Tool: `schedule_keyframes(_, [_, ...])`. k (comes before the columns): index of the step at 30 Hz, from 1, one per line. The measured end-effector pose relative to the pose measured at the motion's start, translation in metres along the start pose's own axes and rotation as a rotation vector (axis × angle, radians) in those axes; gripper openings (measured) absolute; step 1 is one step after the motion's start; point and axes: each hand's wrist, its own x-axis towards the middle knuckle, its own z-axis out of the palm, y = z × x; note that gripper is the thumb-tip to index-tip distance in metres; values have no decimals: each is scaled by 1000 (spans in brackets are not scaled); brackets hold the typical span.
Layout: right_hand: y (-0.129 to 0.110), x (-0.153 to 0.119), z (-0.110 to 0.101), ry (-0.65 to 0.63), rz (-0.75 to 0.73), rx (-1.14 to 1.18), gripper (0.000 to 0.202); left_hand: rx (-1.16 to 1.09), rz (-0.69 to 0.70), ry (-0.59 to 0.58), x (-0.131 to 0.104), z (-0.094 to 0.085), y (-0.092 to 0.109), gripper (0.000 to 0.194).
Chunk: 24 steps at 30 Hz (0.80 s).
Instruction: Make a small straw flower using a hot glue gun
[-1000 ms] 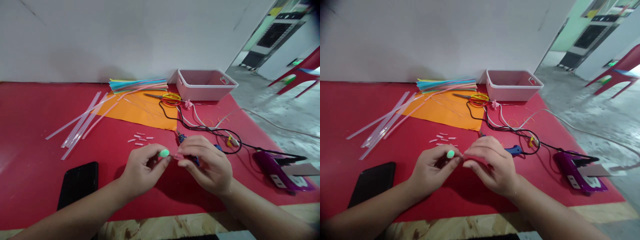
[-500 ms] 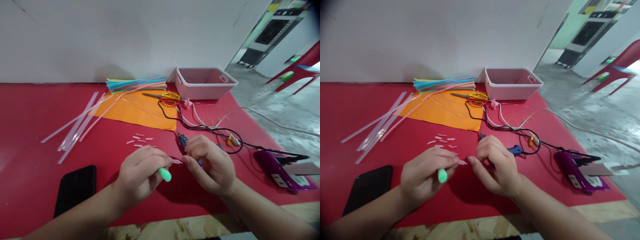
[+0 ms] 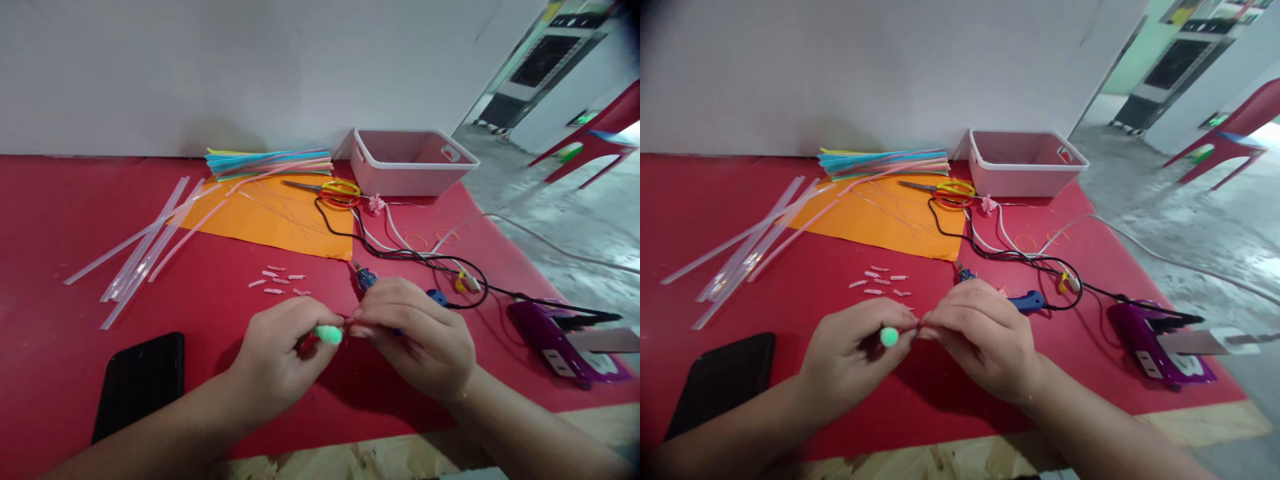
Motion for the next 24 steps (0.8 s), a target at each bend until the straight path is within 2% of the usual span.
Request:
schedule_keyframes(4, [0,-1,0,6,43,15,18,-212,-361,-51,2,2,5,13])
schedule_keyframes(7, [-1,0,-1,-7,29,34,19,-404,-508,-93,5,2,9,14])
schedule_keyframes(11, [0,0,-2,-32,18,58,17,-543,-561,-118,8,1,12,15])
schedule_keyframes(17, [0,-1,-5,-27,82,59,7,-570,-602,-90,1,6,11,24])
schedule_keyframes(20, [1,-2,-7,8,118,39,7,-596,-603,-146,-4,10,9,32])
schedule_keyframes(24, [2,-2,-6,-26,96,47,4,-615,-612,-214,-6,11,8,30])
